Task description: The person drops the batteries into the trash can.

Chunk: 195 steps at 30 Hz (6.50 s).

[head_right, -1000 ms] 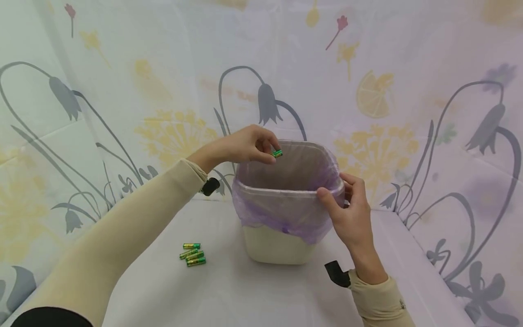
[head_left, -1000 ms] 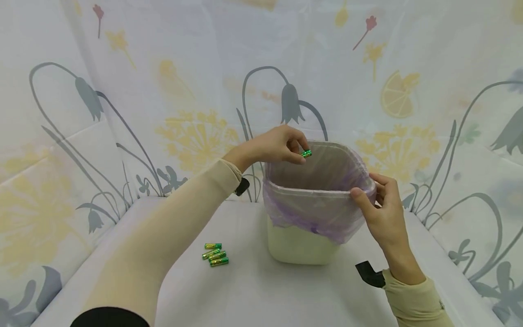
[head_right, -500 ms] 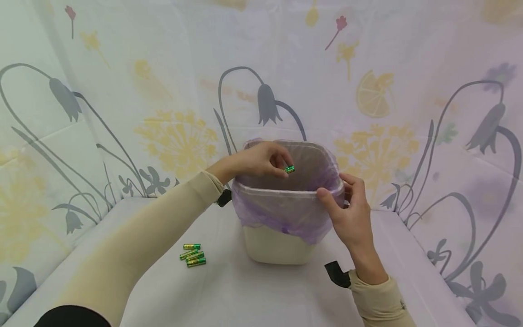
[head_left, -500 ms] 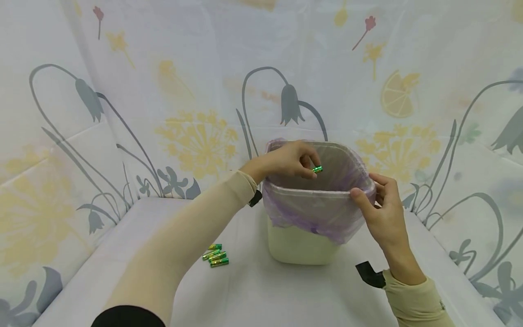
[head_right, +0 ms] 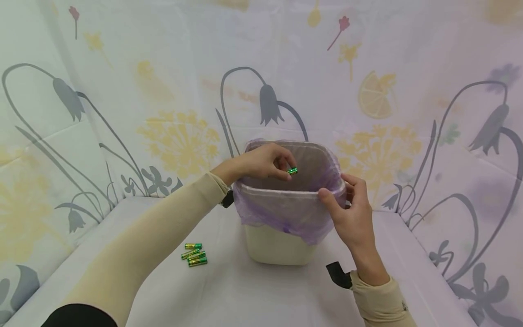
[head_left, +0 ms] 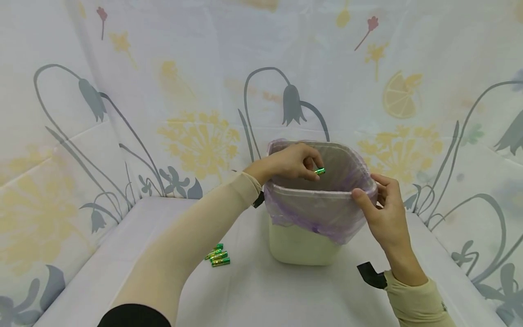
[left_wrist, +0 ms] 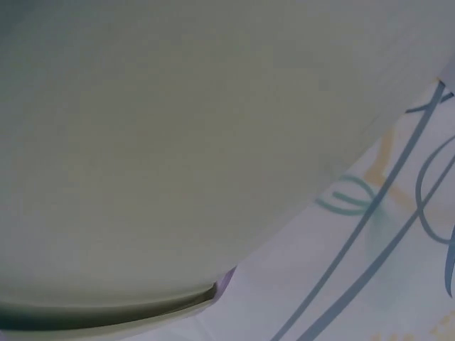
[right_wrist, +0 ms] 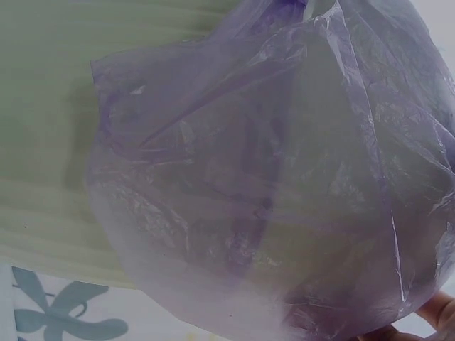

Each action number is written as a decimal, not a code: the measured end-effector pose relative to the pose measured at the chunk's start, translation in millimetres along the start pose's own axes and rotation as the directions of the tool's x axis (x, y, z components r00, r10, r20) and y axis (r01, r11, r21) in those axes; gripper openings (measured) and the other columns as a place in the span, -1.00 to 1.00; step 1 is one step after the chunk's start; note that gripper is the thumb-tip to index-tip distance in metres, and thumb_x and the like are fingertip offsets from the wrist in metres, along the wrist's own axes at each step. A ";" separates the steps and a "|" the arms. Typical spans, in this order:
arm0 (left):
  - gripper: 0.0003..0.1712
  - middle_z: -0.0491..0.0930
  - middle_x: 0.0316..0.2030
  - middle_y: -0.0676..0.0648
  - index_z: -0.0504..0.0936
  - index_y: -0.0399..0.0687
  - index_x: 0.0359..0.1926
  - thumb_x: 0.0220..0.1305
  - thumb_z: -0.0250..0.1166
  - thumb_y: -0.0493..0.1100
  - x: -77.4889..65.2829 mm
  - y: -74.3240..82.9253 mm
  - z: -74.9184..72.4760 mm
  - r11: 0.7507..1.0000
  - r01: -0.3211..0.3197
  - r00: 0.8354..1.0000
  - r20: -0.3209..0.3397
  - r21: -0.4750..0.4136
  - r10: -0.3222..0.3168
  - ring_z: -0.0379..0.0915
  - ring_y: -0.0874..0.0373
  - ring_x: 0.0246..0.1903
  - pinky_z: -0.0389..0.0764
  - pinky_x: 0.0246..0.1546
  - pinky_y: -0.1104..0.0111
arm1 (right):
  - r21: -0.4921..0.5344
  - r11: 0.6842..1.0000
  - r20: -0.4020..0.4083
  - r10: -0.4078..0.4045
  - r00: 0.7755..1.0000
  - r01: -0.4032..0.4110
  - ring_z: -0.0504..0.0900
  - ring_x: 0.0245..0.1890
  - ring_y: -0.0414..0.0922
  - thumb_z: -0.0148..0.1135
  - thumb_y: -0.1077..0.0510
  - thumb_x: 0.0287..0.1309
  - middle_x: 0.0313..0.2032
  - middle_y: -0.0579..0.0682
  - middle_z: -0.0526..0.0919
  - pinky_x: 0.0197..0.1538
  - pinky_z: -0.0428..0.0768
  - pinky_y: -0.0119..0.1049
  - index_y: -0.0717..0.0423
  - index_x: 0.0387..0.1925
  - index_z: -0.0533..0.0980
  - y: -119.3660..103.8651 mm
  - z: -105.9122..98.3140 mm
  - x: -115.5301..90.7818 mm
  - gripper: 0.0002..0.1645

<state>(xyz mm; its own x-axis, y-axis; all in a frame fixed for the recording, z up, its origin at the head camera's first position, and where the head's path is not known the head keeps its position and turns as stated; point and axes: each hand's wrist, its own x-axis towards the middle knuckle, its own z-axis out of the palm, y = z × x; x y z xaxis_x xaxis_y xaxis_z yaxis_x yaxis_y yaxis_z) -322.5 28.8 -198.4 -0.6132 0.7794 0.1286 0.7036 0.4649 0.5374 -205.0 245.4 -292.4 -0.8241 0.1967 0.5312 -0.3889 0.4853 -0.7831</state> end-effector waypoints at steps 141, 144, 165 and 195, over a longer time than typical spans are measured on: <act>-0.76 0.47 -0.48 0.00 0.63 -0.13 -0.22 0.04 0.36 -0.37 -201.5 -204.8 96.2 0.939 0.327 0.943 -0.032 -0.112 -0.332 0.36 0.16 -0.45 0.44 -0.45 0.34 | 0.046 0.999 -0.034 -0.011 0.999 0.013 0.51 -0.11 -0.22 0.22 0.11 0.25 0.04 0.07 0.47 -0.11 0.43 -0.55 0.05 0.29 0.23 -0.1 -6.3 1.1 -0.37; -0.79 0.48 -0.48 0.00 0.63 -0.12 -0.22 0.08 0.35 -0.35 -200.7 -203.9 96.1 0.939 0.331 0.942 -0.031 -0.099 -0.335 0.37 0.16 -0.45 0.44 -0.44 0.33 | 0.047 0.999 -0.033 -0.008 0.999 0.010 0.51 -0.11 -0.22 0.22 0.11 0.25 0.04 0.07 0.47 -0.11 0.43 -0.54 0.06 0.30 0.22 -0.2 -7.2 1.0 -0.36; -0.77 0.45 -0.48 0.02 0.60 -0.08 -0.16 0.12 0.35 -0.29 -196.7 -206.0 100.2 0.949 0.316 0.949 -0.032 0.017 -0.315 0.36 0.17 -0.44 0.44 -0.41 0.30 | 0.042 0.999 -0.034 -0.003 0.999 0.004 0.49 -0.09 -0.21 0.23 0.08 0.24 0.08 0.08 0.45 -0.09 0.41 -0.54 0.03 0.30 0.22 -0.7 -7.2 1.3 -0.35; -0.72 0.46 -0.51 0.02 0.61 -0.16 -0.08 0.15 0.36 -0.29 -193.5 -194.7 82.3 0.952 0.305 0.952 -0.039 0.006 -0.305 0.35 0.18 -0.49 0.42 -0.46 0.34 | 0.056 0.998 -0.032 -0.002 0.999 0.004 0.49 -0.09 -0.25 0.23 0.11 0.24 0.07 0.08 0.45 -0.08 0.40 -0.56 0.06 0.31 0.20 1.1 -6.1 0.8 -0.33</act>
<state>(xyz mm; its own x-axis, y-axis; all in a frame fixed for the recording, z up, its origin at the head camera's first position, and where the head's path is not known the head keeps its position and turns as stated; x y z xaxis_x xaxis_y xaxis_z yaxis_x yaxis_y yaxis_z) -311.3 -178.0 -396.5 -0.8120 0.5836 -0.0088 0.4850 0.6829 0.5463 -203.5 251.3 -290.9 -0.8097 0.2224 0.5431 -0.4146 0.4381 -0.7976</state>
